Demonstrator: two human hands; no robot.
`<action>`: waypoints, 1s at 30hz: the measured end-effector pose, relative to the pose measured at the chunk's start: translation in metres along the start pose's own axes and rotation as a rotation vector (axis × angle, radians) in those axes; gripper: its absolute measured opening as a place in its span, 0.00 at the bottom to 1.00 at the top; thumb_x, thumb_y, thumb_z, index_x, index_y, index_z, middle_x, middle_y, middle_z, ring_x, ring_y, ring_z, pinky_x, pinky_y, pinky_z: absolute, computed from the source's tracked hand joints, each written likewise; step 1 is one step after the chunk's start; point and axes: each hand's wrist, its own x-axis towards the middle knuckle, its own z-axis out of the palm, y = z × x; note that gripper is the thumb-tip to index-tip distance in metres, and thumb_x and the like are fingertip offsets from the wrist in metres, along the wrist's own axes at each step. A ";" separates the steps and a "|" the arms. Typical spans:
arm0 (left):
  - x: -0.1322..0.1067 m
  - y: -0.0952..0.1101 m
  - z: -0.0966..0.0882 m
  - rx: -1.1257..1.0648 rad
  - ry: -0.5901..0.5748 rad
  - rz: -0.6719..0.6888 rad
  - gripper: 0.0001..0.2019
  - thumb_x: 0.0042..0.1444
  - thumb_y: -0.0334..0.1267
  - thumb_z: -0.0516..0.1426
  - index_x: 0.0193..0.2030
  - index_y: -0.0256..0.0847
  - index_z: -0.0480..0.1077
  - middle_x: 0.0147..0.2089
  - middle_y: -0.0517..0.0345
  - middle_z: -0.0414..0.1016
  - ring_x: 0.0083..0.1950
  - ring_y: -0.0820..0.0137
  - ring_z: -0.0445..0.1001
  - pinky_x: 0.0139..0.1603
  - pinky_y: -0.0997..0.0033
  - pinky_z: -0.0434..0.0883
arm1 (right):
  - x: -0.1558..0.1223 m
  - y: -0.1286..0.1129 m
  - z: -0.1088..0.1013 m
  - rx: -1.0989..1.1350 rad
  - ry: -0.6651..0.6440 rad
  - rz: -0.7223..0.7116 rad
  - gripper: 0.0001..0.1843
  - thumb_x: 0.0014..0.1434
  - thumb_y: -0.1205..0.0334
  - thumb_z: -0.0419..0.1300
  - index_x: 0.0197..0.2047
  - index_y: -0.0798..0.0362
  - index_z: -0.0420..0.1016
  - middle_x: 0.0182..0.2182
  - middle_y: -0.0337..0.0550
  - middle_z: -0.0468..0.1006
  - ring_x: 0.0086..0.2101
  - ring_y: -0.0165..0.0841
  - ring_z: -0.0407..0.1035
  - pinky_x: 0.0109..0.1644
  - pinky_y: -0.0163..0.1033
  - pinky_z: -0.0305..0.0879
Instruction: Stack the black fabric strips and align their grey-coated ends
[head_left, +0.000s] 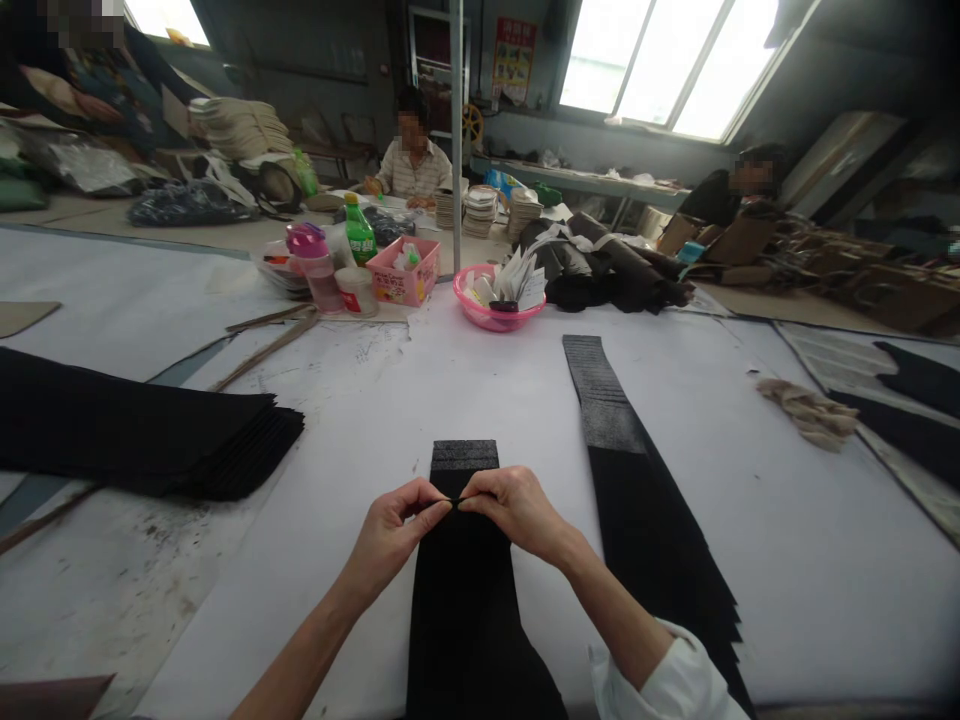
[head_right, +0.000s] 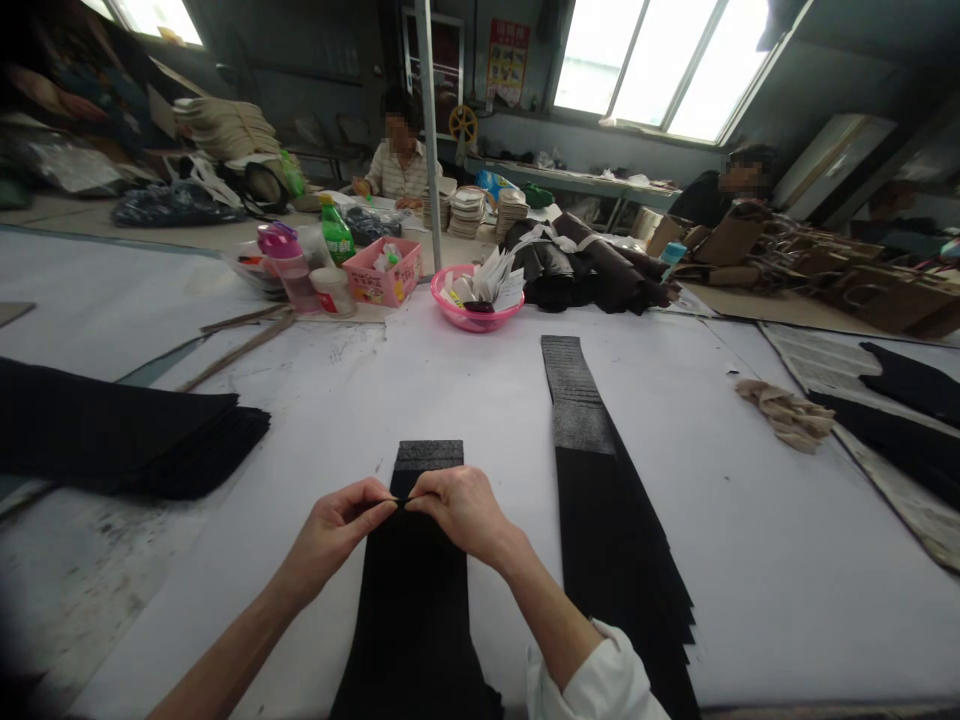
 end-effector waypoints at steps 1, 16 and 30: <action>-0.001 0.001 0.000 0.013 -0.006 -0.006 0.10 0.55 0.44 0.60 0.32 0.39 0.73 0.29 0.61 0.70 0.32 0.73 0.65 0.34 0.75 0.63 | -0.001 -0.002 0.001 -0.007 0.008 -0.011 0.05 0.59 0.62 0.62 0.32 0.48 0.80 0.23 0.32 0.75 0.25 0.26 0.66 0.31 0.30 0.56; -0.007 0.014 -0.006 -0.042 -0.055 -0.062 0.12 0.56 0.46 0.59 0.32 0.38 0.72 0.28 0.61 0.68 0.31 0.73 0.64 0.31 0.76 0.62 | -0.021 0.014 -0.024 0.262 -0.027 0.130 0.07 0.56 0.59 0.64 0.29 0.52 0.78 0.22 0.35 0.73 0.25 0.28 0.65 0.28 0.31 0.59; -0.010 -0.003 -0.010 -0.368 0.101 -0.117 0.16 0.45 0.45 0.67 0.25 0.36 0.68 0.22 0.64 0.63 0.26 0.77 0.57 0.28 0.75 0.53 | -0.027 0.023 -0.023 0.089 -0.182 0.172 0.18 0.61 0.46 0.53 0.29 0.48 0.74 0.23 0.40 0.74 0.27 0.33 0.69 0.31 0.33 0.64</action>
